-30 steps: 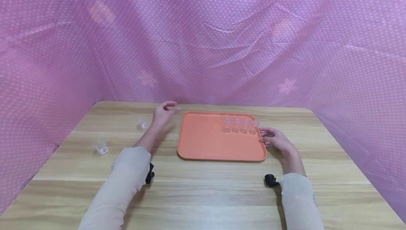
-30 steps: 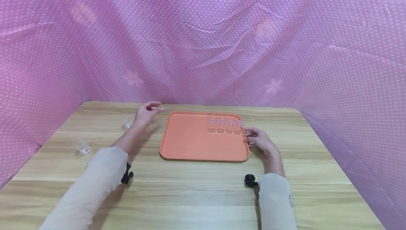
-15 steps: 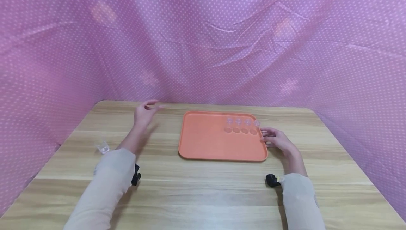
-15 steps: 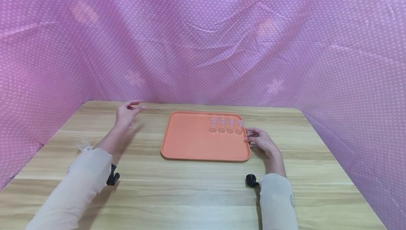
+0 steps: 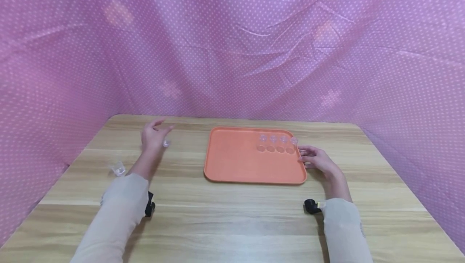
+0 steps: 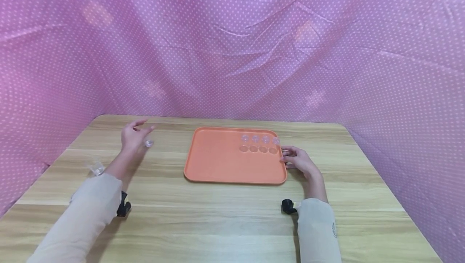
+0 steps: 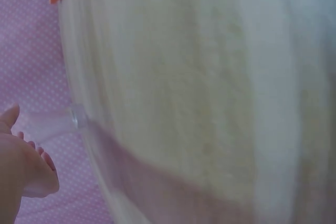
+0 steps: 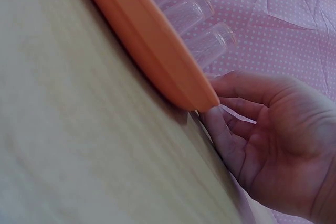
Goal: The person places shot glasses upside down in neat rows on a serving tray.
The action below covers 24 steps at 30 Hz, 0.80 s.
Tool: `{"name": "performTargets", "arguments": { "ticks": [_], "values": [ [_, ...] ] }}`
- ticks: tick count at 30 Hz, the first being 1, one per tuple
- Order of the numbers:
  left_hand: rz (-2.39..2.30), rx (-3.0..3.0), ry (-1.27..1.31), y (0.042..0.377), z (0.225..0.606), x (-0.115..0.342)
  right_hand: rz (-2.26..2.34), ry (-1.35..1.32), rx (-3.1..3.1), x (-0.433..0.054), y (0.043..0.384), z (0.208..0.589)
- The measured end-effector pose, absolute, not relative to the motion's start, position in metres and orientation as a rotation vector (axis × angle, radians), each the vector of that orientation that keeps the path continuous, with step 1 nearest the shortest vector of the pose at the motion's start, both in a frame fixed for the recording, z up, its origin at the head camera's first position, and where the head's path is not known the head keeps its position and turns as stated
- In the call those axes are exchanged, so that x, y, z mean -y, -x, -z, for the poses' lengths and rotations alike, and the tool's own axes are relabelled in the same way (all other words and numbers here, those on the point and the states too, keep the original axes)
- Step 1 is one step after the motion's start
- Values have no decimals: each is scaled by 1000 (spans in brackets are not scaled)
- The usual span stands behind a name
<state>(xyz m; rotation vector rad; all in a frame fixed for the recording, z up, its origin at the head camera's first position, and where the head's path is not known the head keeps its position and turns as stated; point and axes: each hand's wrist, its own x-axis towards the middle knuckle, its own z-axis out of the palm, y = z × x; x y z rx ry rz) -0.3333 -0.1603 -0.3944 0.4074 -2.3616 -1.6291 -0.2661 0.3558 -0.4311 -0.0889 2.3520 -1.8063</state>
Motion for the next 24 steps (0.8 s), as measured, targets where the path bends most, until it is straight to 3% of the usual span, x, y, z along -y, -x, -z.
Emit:
{"name": "performTargets", "arguments": {
  "ticks": [24],
  "values": [
    [1643, 2622, -122, 328, 420, 182, 1793, 109, -2369, -356, 266, 433]
  ]
}}
